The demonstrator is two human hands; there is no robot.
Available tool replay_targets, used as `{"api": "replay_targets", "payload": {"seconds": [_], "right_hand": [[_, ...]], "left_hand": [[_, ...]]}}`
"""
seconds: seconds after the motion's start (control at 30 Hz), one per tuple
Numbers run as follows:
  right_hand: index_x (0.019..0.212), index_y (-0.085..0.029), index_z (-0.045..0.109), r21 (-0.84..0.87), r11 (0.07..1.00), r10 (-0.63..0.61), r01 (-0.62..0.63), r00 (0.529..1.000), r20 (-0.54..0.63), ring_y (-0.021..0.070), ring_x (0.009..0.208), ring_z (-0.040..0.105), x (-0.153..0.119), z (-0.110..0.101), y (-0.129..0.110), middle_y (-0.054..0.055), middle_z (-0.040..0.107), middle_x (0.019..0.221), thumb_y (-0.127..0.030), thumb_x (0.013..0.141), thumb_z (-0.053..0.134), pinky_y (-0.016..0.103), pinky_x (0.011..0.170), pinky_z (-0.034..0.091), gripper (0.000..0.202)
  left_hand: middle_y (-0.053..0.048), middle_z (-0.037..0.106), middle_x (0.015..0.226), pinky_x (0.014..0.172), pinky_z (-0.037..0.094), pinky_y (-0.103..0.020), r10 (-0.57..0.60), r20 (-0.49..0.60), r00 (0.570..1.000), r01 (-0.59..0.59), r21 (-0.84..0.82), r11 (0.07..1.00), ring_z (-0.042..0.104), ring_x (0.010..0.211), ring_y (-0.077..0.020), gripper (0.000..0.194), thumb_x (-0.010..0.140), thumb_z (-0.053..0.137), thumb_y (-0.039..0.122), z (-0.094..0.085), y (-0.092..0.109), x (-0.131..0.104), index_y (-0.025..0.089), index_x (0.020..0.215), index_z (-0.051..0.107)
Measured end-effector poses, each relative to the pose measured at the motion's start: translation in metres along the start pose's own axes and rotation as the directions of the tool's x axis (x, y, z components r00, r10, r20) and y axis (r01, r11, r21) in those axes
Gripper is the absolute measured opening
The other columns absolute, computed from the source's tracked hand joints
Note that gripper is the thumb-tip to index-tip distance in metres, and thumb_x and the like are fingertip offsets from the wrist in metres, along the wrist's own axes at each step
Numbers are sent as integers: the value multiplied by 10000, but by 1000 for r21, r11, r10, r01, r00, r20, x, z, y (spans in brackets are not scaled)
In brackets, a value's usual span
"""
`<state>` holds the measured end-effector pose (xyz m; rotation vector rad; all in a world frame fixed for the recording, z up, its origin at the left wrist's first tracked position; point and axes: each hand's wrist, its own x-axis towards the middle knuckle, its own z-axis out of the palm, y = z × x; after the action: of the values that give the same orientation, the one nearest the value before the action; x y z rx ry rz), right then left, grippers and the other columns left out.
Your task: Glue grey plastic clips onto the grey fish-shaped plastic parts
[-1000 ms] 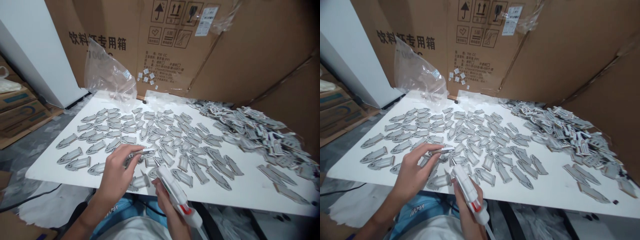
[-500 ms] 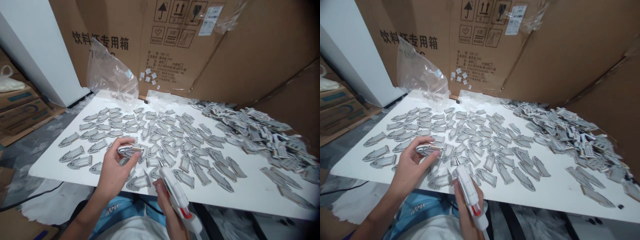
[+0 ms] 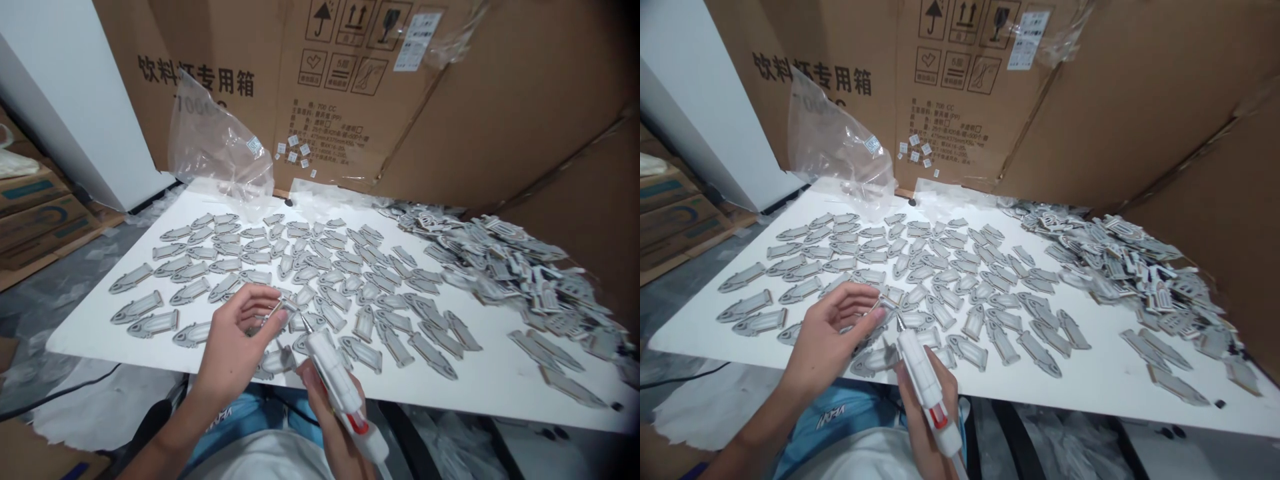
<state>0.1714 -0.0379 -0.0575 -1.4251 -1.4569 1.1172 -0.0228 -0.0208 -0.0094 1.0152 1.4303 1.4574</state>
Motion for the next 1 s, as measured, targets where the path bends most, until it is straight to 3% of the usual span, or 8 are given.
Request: {"api": "replay_targets", "payload": {"seconds": [0.1,0.2,0.33,0.6,1.0], "right_hand": [[764,-233,660,-23,998,67,-65,992,105,178,677,546,1,-5,-19,53,637,743,-740,929,714,286,635,492,536],[778,-242,699,-23,994,105,-103,990,96,208,733,584,-1,-6,-27,72,682,786,-767,906,718,306,703,493,541],[781,-228,707,-1,993,119,-119,992,39,201,745,580,-3,-3,-26,65,685,781,-766,897,738,296,711,472,552],[769,-201,646,-40,993,113,-110,990,87,164,703,516,0,-3,-19,50,630,756,-753,941,665,273,653,436,578],[732,-214,464,2,993,116,-116,993,20,106,631,350,-2,5,-18,-20,432,674,-732,943,671,240,562,329,596]], "left_hand": [[-57,805,1074,839,652,-248,-21,17,1000,22,-24,999,775,990,-179,307,940,875,411,2,1,-1,240,1187,809],[-68,794,1071,808,660,-245,-40,18,999,41,-27,999,777,978,-184,356,926,879,415,4,3,-3,240,1232,832],[-78,792,1048,767,662,-243,-55,15,998,56,-50,997,781,957,-194,376,908,881,407,5,4,-4,228,1238,855],[-78,809,1003,744,658,-237,-80,8,997,80,-96,992,781,921,-191,380,885,906,397,2,3,-4,219,1218,866],[-87,825,1077,740,638,-222,-107,25,994,109,-105,988,783,860,-161,390,853,933,385,-2,6,-3,229,1206,884]]}}
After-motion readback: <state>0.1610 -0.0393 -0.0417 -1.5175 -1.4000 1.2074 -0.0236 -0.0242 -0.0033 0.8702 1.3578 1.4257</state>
